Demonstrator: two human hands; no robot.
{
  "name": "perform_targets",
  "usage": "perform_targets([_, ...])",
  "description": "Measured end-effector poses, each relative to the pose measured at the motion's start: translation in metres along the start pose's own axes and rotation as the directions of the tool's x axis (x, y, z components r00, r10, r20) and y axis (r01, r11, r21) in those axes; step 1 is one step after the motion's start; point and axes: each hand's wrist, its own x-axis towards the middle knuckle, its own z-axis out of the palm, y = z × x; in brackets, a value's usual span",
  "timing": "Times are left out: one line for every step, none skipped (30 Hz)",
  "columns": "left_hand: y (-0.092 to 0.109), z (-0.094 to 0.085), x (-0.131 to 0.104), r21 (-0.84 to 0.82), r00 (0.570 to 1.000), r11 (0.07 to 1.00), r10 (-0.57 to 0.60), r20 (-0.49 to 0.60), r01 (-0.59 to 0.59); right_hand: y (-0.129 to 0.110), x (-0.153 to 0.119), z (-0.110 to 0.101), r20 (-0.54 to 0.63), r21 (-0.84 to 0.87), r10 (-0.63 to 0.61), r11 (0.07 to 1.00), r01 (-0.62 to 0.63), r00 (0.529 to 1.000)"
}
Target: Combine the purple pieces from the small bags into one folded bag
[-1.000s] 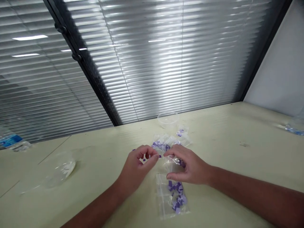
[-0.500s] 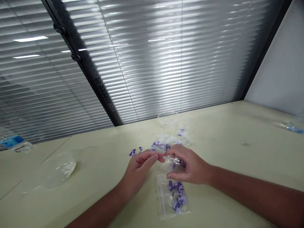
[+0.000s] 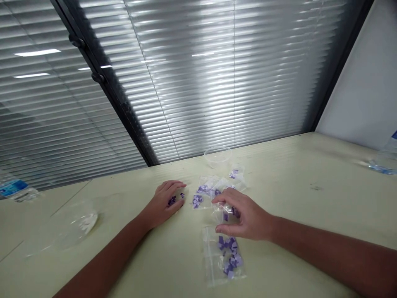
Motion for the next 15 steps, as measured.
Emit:
perform_targets([0.002, 0.001, 0.000, 0.015, 1.000, 1.000, -0.005, -0.024, 0.006, 0.000, 0.000, 0.000, 0.001, 0.000, 0.000, 1.000, 0.000, 1.000])
perform_targets([0.005, 0.003, 0.001, 0.031, 0.999, 0.999, -0.022, -0.050, 0.023, 0.000, 0.000, 0.000, 0.002, 0.000, 0.003, 1.000, -0.003, 1.000])
perform_targets([0.009, 0.005, 0.002, 0.046, 0.996, 0.998, -0.049, -0.075, 0.053, 0.000, -0.001, 0.000, 0.004, 0.000, 0.007, 1.000, -0.007, 1.000])
perform_targets([0.013, 0.007, 0.002, 0.059, 0.992, 0.994, -0.081, -0.094, 0.087, 0.000, -0.001, 0.000, 0.007, 0.001, 0.011, 1.000, -0.011, 1.000])
perform_targets([0.016, 0.009, 0.003, 0.067, 0.988, 0.991, -0.111, -0.104, 0.118, 0.000, -0.001, 0.000, 0.011, 0.002, 0.014, 1.000, -0.014, 1.000])
perform_targets([0.018, 0.011, 0.003, 0.072, 0.985, 0.987, -0.133, -0.108, 0.141, -0.001, -0.001, 0.000, 0.014, 0.003, 0.016, 1.000, -0.016, 1.000])
perform_targets([0.019, 0.013, 0.004, 0.074, 0.983, 0.984, -0.151, -0.108, 0.160, -0.001, -0.001, -0.001, 0.018, 0.002, 0.015, 1.000, -0.015, 1.000])
perform_targets([0.020, 0.015, 0.004, 0.074, 0.980, 0.982, -0.165, -0.107, 0.174, -0.002, 0.000, -0.001, 0.018, -0.001, 0.008, 1.000, -0.008, 1.000])
perform_targets([0.019, 0.016, 0.004, 0.072, 0.978, 0.980, -0.179, -0.106, 0.187, -0.003, 0.000, -0.001, 0.010, -0.012, -0.004, 1.000, 0.005, 1.000])
perform_targets([0.018, 0.016, 0.005, 0.068, 0.975, 0.977, -0.193, -0.108, 0.201, -0.003, 0.001, -0.001, -0.012, -0.033, -0.019, 0.999, 0.019, 1.000])
perform_targets([0.017, 0.017, 0.005, 0.062, 0.972, 0.975, -0.207, -0.112, 0.214, -0.004, 0.001, -0.002, -0.044, -0.061, -0.028, 0.998, 0.025, 0.999])
perform_targets([0.016, 0.017, 0.005, 0.056, 0.970, 0.973, -0.216, -0.114, 0.223, -0.004, 0.001, -0.002, -0.088, -0.091, -0.025, 0.996, 0.017, 0.996])
perform_targets([0.015, 0.016, 0.005, 0.051, 0.970, 0.973, -0.216, -0.114, 0.223, -0.003, 0.001, -0.002, -0.138, -0.118, -0.008, 0.993, -0.008, 0.990])
perform_targets([0.014, 0.016, 0.005, 0.047, 0.971, 0.975, -0.210, -0.113, 0.217, -0.003, 0.001, -0.001, -0.188, -0.135, 0.023, 0.990, -0.050, 0.982])
perform_targets([0.014, 0.016, 0.005, 0.045, 0.973, 0.977, -0.201, -0.115, 0.207, -0.002, 0.002, -0.001, -0.228, -0.140, 0.065, 0.985, -0.099, 0.971])
